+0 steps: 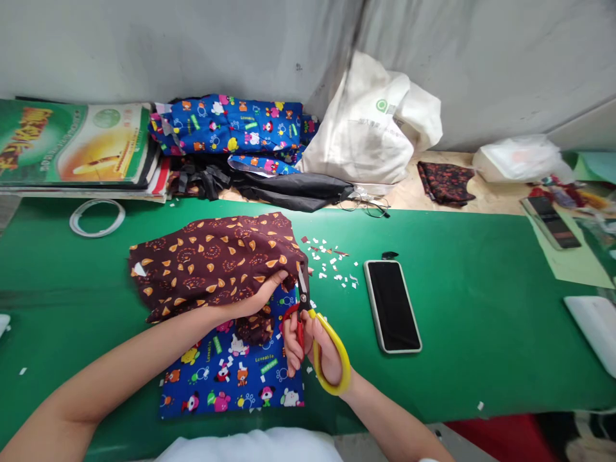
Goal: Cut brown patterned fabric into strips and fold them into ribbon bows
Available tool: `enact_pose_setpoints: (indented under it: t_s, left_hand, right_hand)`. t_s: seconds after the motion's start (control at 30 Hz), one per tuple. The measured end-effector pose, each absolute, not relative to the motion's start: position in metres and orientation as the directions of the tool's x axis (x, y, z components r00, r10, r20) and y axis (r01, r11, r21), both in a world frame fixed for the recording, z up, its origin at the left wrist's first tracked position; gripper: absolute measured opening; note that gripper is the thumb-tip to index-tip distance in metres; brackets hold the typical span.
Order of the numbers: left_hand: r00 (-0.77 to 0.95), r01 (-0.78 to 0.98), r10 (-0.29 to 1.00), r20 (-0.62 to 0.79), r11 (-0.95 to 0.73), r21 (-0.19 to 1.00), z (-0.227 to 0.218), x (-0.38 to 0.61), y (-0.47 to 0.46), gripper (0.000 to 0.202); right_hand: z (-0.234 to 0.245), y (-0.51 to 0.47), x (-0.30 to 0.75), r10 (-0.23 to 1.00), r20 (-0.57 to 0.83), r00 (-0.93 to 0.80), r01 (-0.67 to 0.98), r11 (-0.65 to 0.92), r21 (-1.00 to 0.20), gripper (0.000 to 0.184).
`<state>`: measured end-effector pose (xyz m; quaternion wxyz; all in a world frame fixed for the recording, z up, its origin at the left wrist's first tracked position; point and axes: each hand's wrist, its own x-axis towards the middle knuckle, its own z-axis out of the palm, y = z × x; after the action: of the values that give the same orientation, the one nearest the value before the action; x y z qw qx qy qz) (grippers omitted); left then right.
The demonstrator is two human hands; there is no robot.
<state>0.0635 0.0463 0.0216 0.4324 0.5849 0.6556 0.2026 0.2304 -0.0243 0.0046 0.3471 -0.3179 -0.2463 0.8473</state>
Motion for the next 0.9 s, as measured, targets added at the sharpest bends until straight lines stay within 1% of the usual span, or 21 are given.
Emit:
enact_pose_setpoints:
  t_s: [0.13,0.27,0.33,0.47,0.63,0.77,0.9]
  left_hand:
    - [-0.081,0.599,0.927,-0.367,0.339,0.725,0.0267,0.0682,0.0467,0.042]
    - [-0.135,0.612,0.907,-0.399,0.393,0.686,0.0251,0.0714,0.0468,0.046]
    - [-0.130,0.606,0.906,-0.402,0.394,0.691,0.0219,0.0715,0.0464,0.047]
    - [-0.105,0.584,0.931,-0.351,0.343,0.736,0.0203,0.0716,0.0464,0.044]
    - [-0.109,0.589,0.929,-0.353,0.347,0.730,0.0263,0.0730,0.0476,0.042]
    - [-0.087,0.610,0.940,-0.331,0.313,0.728,0.0271,0.0716,0.0470,0.043]
    - [-0.065,0.634,0.953,-0.297,0.270,0.725,0.0264,0.0693,0.0469,0.042]
  right_hand:
    - [0.0095,-0.0213,0.2287,0.702,-0.399,-0.590,-0.423,-0.690,-0.587,0.052]
    - [0.0124,-0.0214,0.2275,0.679,-0.441,-0.587,-0.391,-0.715,-0.579,0.056]
    - [0.0123,-0.0219,0.2269,0.675,-0.443,-0.590,-0.378,-0.716,-0.587,0.057]
    - [0.0119,-0.0222,0.2253,0.677,-0.438,-0.591,-0.386,-0.715,-0.583,0.057]
    - [0.0128,-0.0231,0.2240,0.668,-0.436,-0.604,-0.396,-0.726,-0.562,0.058]
    - [0.0132,-0.0232,0.2232,0.674,-0.418,-0.609,-0.387,-0.713,-0.585,0.059]
    - [0.0131,-0.0240,0.2224,0.677,-0.438,-0.592,-0.394,-0.716,-0.576,0.059]
